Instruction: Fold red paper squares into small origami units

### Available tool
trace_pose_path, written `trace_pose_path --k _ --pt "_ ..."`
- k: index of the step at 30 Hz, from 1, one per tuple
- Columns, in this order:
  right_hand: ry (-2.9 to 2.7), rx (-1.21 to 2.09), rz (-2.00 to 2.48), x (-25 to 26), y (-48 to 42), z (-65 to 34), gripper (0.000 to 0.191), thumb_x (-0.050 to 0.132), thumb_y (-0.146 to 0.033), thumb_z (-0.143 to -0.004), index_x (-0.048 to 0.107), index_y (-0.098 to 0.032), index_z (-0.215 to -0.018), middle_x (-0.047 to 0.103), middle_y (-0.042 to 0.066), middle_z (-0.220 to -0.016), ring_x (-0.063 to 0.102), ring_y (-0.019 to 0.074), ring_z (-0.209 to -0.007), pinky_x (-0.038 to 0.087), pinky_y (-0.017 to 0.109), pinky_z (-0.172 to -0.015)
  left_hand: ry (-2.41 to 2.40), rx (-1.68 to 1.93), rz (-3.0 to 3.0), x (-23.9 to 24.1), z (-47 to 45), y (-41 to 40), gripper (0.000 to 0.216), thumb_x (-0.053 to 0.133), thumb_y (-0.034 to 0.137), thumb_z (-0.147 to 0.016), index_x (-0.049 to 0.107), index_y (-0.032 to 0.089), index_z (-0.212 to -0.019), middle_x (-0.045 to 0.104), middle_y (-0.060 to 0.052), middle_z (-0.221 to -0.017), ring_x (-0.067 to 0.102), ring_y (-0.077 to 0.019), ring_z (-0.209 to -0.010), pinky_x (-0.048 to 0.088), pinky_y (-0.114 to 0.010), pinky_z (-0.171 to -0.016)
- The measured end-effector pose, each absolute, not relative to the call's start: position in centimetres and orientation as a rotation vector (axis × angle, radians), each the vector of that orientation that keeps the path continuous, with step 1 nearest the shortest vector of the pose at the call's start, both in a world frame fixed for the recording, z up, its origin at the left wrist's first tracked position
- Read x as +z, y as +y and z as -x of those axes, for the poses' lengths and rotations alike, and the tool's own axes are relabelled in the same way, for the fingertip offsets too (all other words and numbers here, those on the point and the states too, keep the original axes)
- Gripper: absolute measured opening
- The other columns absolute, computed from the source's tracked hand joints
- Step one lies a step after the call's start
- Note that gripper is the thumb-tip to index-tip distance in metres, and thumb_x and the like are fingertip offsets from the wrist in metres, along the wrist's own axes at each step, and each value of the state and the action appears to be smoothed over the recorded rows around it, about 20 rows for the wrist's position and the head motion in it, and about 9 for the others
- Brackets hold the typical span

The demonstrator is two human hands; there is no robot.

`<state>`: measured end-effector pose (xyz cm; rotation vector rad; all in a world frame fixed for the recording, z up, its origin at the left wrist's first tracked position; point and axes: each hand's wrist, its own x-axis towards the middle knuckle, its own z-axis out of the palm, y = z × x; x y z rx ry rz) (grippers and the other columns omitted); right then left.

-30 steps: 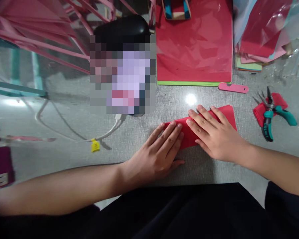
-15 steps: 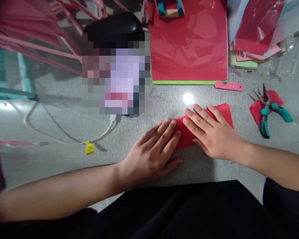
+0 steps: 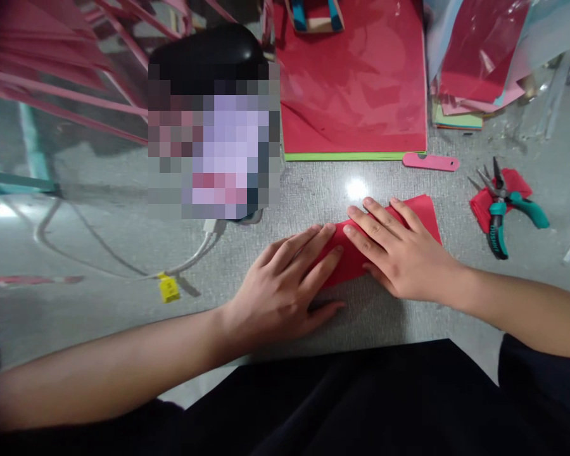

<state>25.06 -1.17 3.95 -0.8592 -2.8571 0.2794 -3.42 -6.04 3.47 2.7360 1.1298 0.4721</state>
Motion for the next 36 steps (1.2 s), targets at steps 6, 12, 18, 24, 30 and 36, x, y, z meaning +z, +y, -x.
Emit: trace_pose_path --k 6,12,18,24,30,36 --pt "-2.877 0.161 0.891 4.0 -1.3 -23.9 0.068 0.055 -0.052 -0.120 0.056 -0.009 -0.173 0.059 0.026 -0.177 0.056 0.0474 -0.164 0.044 0.070 -0.132 1.094 0.505 -2.801 3.3 3.7 -5.8 0.060 0.062 0.054 -0.113 0.073 0.005 -0.145 0.075 -0.031 -0.158 0.075 -0.0427 -0.143 0.065 -0.052 -0.114" --pt "-2.896 0.119 0.983 4.3 -1.5 -23.6 0.084 0.044 -0.072 -0.120 0.055 -0.010 -0.175 0.059 0.023 -0.178 0.055 0.0466 -0.165 0.043 0.070 -0.132 1.085 0.484 -2.828 3.3 3.7 -5.7 0.059 0.059 0.055 -0.115 0.072 0.006 -0.145 0.075 -0.032 -0.157 0.075 -0.0425 -0.143 0.067 -0.054 -0.113" --pt "-2.875 0.064 1.047 4.2 -1.9 -23.9 0.097 0.030 -0.081 -0.119 0.053 -0.004 -0.175 0.059 0.023 -0.177 0.056 0.0476 -0.165 0.043 0.069 -0.132 1.083 0.473 -2.840 3.5 3.8 -5.6 0.057 0.059 0.053 -0.115 0.071 0.006 -0.146 0.075 -0.032 -0.157 0.076 -0.0421 -0.141 0.068 -0.053 -0.112" --pt "-2.852 0.117 1.143 4.2 -1.9 -25.2 0.114 0.033 -0.091 -0.113 0.044 0.002 -0.179 0.051 0.030 -0.181 0.049 0.0489 -0.170 0.038 0.072 -0.136 1.089 0.472 -2.838 3.3 4.0 -5.8 0.060 0.063 0.054 -0.114 0.069 0.005 -0.148 0.074 -0.033 -0.157 0.075 -0.0425 -0.142 0.068 -0.053 -0.113" --pt "-2.919 0.099 1.377 5.7 -1.9 -26.5 0.115 0.055 -0.082 -0.112 0.032 0.007 -0.181 0.041 0.036 -0.185 0.043 0.0514 -0.174 0.036 0.073 -0.140 1.102 0.450 -2.830 3.4 4.1 -5.8 0.057 0.067 0.051 -0.113 0.069 0.007 -0.150 0.074 -0.030 -0.159 0.076 -0.0419 -0.143 0.069 -0.052 -0.111" --pt "-2.907 0.065 1.451 5.6 -1.6 -27.7 0.119 0.057 -0.082 -0.111 0.023 0.004 -0.185 0.040 0.037 -0.185 0.044 0.0494 -0.174 0.043 0.066 -0.137 1.094 0.456 -2.826 3.5 4.2 -6.0 0.060 0.072 0.047 -0.110 0.066 0.007 -0.155 0.073 -0.030 -0.160 0.076 -0.0439 -0.144 0.068 -0.054 -0.111"
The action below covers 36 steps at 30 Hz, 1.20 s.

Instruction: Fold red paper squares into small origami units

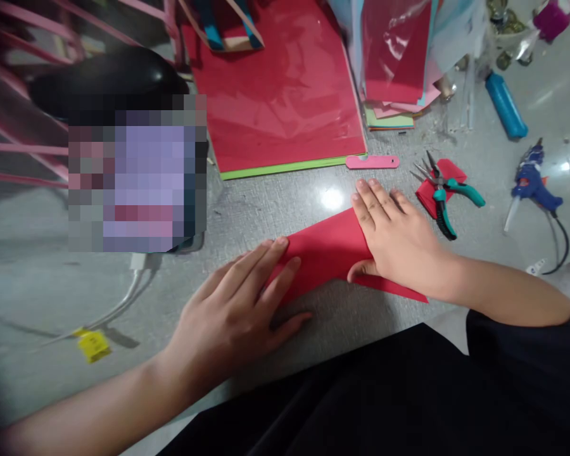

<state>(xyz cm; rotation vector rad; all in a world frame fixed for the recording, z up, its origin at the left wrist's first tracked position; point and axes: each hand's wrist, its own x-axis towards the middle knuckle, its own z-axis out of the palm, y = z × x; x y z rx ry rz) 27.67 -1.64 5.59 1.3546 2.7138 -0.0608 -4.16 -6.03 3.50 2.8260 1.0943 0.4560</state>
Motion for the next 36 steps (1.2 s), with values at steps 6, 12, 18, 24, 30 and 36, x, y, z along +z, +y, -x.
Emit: trace_pose_path --k 6,12,18,24,30,36 --pt "2.674 -0.040 -1.384 5.4 -1.6 -28.2 0.129 0.053 -0.094 -0.105 0.030 0.007 -0.182 0.040 0.040 -0.184 0.047 0.0513 -0.172 0.049 0.063 -0.133 1.253 0.406 -2.948 3.4 3.6 -7.3 0.063 0.061 0.055 -0.115 0.068 0.004 -0.153 0.077 -0.035 -0.151 0.083 -0.0486 -0.129 0.064 -0.064 -0.108" --pt "2.638 -0.030 -1.516 5.2 -1.7 -29.1 0.128 0.047 -0.097 -0.106 0.031 0.003 -0.183 0.044 0.042 -0.180 0.046 0.0577 -0.171 0.048 0.071 -0.128 1.327 0.356 -2.856 2.8 3.6 -8.1 0.073 0.074 0.062 -0.108 0.064 0.013 -0.162 0.072 -0.030 -0.161 0.079 -0.0508 -0.139 0.061 -0.065 -0.114" --pt "2.694 0.056 -1.629 6.3 -1.0 -29.8 0.118 0.043 -0.096 -0.108 0.048 -0.001 -0.177 0.058 0.037 -0.173 0.050 0.0615 -0.166 0.049 0.073 -0.126 1.296 0.364 -2.860 3.1 3.8 -7.6 0.069 0.076 0.058 -0.108 0.065 0.016 -0.162 0.071 -0.028 -0.164 0.079 -0.0476 -0.139 0.067 -0.055 -0.102" --pt "3.001 0.257 -1.271 8.0 0.2 -28.3 0.057 0.056 -0.056 -0.121 0.078 -0.011 -0.147 0.083 0.020 -0.146 0.080 0.0371 -0.130 0.061 0.047 -0.105 1.200 0.310 -2.935 3.9 4.0 -6.7 0.066 0.074 0.059 -0.110 0.069 0.011 -0.155 0.074 -0.031 -0.158 0.082 -0.0467 -0.136 0.068 -0.051 -0.096" --pt "2.959 0.219 -1.058 7.4 0.0 -27.2 0.033 0.058 -0.033 -0.121 0.083 -0.013 -0.128 0.085 0.016 -0.129 0.076 0.0303 -0.113 0.058 0.042 -0.086 1.154 0.319 -3.057 3.9 4.3 -6.2 0.073 0.065 0.071 -0.113 0.074 0.008 -0.148 0.079 -0.029 -0.151 0.084 -0.0423 -0.130 0.070 -0.049 -0.094" --pt "2.943 0.246 -0.961 7.6 -0.1 -27.5 0.032 0.065 -0.036 -0.118 0.082 -0.012 -0.130 0.080 0.013 -0.107 0.068 0.0295 -0.098 0.049 0.041 -0.082 1.265 0.311 -2.912 3.7 4.7 -4.5 0.089 0.063 0.084 -0.107 0.070 0.010 -0.158 0.074 -0.030 -0.159 0.070 -0.0514 -0.151 0.056 -0.070 -0.124"
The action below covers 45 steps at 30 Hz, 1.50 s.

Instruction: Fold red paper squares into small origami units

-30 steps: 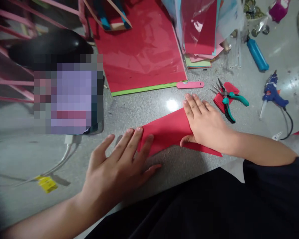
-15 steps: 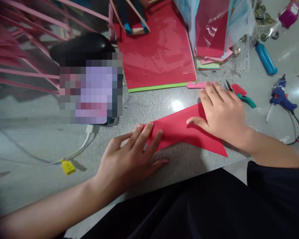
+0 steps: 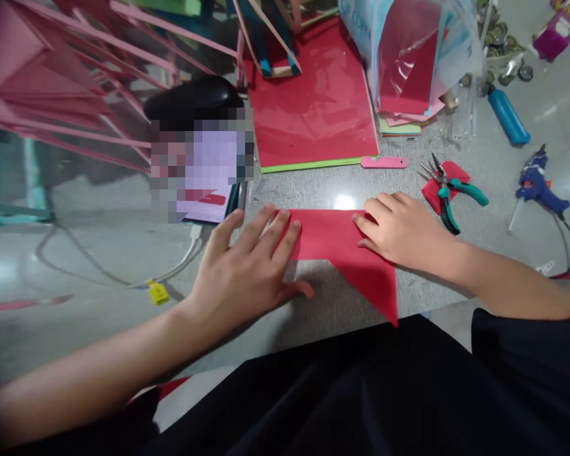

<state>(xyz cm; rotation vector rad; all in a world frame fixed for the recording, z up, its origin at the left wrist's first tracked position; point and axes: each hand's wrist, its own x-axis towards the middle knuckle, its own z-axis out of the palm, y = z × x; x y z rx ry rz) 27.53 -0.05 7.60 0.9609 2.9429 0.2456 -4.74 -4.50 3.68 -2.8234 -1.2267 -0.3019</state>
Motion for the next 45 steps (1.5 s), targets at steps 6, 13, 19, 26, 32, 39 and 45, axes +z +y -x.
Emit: trace_pose_path --k 6,13,19,26,32,39,45 --pt "2.964 -0.062 -0.829 7.2 -0.4 -27.3 0.040 0.070 -0.047 -0.117 0.084 -0.011 -0.113 0.077 0.013 -0.096 0.064 0.0276 -0.091 0.042 0.039 -0.081 -1.507 -0.150 2.851 4.0 3.7 -2.5 0.102 0.046 0.094 -0.106 0.070 0.010 -0.158 0.073 -0.031 -0.156 0.065 -0.0531 -0.149 0.040 -0.075 -0.134" --pt "2.933 -0.346 -0.640 7.1 -1.8 -25.8 0.050 0.068 -0.058 -0.117 0.086 -0.012 -0.117 0.079 0.013 -0.098 0.067 0.0272 -0.092 0.039 0.039 -0.083 -1.586 0.045 2.821 5.1 1.4 -1.3 0.087 0.057 0.074 -0.112 0.062 0.007 -0.166 0.065 -0.033 -0.165 0.058 -0.0557 -0.154 0.037 -0.077 -0.130" --pt "3.090 -0.486 -0.419 5.6 -1.7 -25.4 0.041 0.063 -0.052 -0.120 0.085 -0.019 -0.131 0.081 0.012 -0.110 0.068 0.0253 -0.094 0.042 0.039 -0.086 -1.305 0.356 2.986 6.3 1.0 0.0 0.082 0.072 0.043 -0.110 0.045 0.004 -0.178 0.046 -0.034 -0.183 0.045 -0.0511 -0.171 0.035 -0.068 -0.138" --pt "2.831 -0.045 -1.733 4.5 4.3 -27.8 0.043 0.054 -0.013 -0.110 0.073 -0.014 -0.148 0.076 0.023 -0.146 0.067 0.0420 -0.132 0.048 0.053 -0.105 -1.095 0.193 3.053 5.8 1.2 -0.4 0.059 0.050 0.018 -0.109 0.062 0.009 -0.165 0.058 -0.026 -0.178 0.064 -0.0407 -0.161 0.053 -0.056 -0.130" --pt "2.681 0.104 -1.972 2.7 6.9 -28.1 0.031 0.056 -0.009 -0.106 0.073 -0.015 -0.131 0.078 0.022 -0.131 0.068 0.0428 -0.126 0.051 0.057 -0.105 -1.085 -0.159 3.077 3.3 1.9 -1.4 0.059 0.052 0.036 -0.115 0.064 0.003 -0.163 0.062 -0.030 -0.174 0.061 -0.0449 -0.163 0.056 -0.062 -0.128" --pt "2.940 -0.257 -1.913 4.4 4.5 -28.9 0.011 0.069 -0.019 -0.108 0.079 -0.022 -0.108 0.080 0.011 -0.110 0.073 0.0286 -0.094 0.053 0.047 -0.089 -1.040 -0.362 3.116 2.5 2.7 -1.3 0.054 0.056 0.034 -0.115 0.067 0.005 -0.160 0.061 -0.030 -0.174 0.061 -0.0456 -0.164 0.055 -0.064 -0.132" --pt "3.287 -0.648 -1.311 4.9 1.6 -26.6 0.018 0.068 -0.015 -0.110 0.081 -0.021 -0.099 0.076 0.005 -0.093 0.069 0.0211 -0.083 0.053 0.037 -0.078 -1.061 -0.449 3.081 2.1 2.5 -1.7 0.047 0.063 0.028 -0.110 0.072 0.011 -0.153 0.062 -0.028 -0.174 0.064 -0.0455 -0.161 0.059 -0.064 -0.128"
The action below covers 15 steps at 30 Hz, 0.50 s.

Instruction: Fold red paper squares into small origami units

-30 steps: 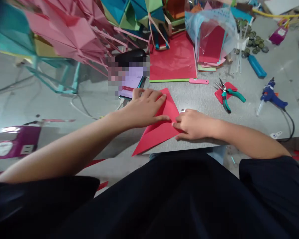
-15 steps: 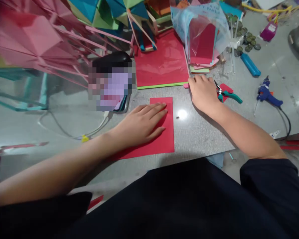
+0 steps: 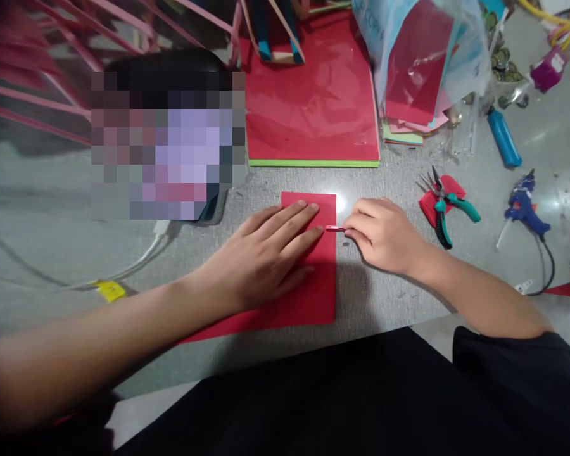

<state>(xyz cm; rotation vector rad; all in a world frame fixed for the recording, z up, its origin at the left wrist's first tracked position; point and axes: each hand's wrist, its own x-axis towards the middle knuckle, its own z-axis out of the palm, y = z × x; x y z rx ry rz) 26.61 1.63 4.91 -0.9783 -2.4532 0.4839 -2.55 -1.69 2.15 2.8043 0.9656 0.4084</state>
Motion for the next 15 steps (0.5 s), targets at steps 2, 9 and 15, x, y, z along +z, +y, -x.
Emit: trace_pose_path --k 2,9,15 --pt "-2.436 0.473 1.004 4.8 1.5 -26.0 0.021 0.067 -0.013 -0.109 0.080 -0.019 -0.095 0.073 0.005 -0.089 0.066 0.0193 -0.079 0.052 0.034 -0.074 0.967 0.411 -2.818 2.1 2.5 -1.8 0.043 0.064 0.027 -0.110 0.073 0.012 -0.149 0.061 -0.028 -0.175 0.064 -0.0457 -0.161 0.060 -0.063 -0.127" --pt "-2.273 0.525 1.185 4.5 3.1 -25.3 0.016 0.069 -0.017 -0.106 0.078 -0.020 -0.092 0.067 0.003 -0.086 0.059 0.0163 -0.071 0.045 0.032 -0.065 0.980 0.339 -2.766 2.5 2.6 -1.8 0.037 0.066 0.032 -0.111 0.076 0.018 -0.144 0.059 -0.026 -0.178 0.062 -0.0452 -0.163 0.060 -0.066 -0.128" --pt "-2.230 0.412 1.374 3.9 3.8 -25.7 0.018 0.065 -0.023 -0.109 0.074 -0.022 -0.093 0.070 0.007 -0.094 0.059 0.0206 -0.076 0.047 0.038 -0.073 1.010 0.297 -2.646 2.6 2.6 -1.8 0.043 0.069 0.030 -0.107 0.074 0.024 -0.150 0.054 -0.021 -0.183 0.056 -0.0454 -0.169 0.054 -0.071 -0.132"
